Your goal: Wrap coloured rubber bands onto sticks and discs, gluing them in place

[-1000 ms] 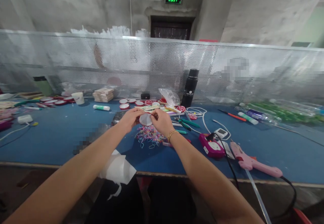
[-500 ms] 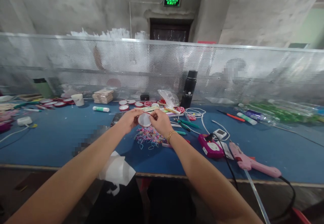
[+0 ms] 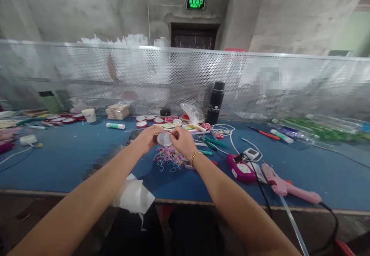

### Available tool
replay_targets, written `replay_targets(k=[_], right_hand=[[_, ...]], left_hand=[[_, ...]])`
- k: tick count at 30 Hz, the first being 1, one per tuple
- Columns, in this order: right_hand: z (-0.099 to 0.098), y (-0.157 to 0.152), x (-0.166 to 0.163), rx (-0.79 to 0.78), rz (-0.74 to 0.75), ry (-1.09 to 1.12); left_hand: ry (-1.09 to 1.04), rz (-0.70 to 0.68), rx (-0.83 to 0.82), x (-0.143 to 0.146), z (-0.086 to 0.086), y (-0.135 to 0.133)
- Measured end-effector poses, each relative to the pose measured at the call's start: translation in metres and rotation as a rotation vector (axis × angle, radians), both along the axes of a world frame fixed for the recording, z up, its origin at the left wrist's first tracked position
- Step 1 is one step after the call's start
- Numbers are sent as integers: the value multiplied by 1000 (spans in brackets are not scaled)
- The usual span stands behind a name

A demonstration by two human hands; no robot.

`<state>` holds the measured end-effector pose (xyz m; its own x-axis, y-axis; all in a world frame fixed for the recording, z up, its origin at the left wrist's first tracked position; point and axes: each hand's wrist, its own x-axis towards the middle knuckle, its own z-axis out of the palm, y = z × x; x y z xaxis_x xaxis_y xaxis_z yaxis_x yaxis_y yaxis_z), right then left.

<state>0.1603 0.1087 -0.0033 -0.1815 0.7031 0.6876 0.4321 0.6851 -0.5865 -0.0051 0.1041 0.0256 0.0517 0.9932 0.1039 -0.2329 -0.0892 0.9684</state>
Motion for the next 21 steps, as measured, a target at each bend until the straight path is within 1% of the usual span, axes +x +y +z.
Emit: replay_targets(k=[8,12,15,18,21], right_hand=[[1,-2,-2,-18,8,12],[1,-1,-3,-178,69,114],[1,-2,-2,-277,101,176],[2,-3,-2,-314,113,200],[3,-4,-3,-337,119,218]], left_hand=[[-15,4,-9,0,-1,1],[-57,4,-26,2,2,-3],[-40,-2,-10,2,3,-4],[29,23,33,2,3,-4],[129,77,128,2,1,-3]])
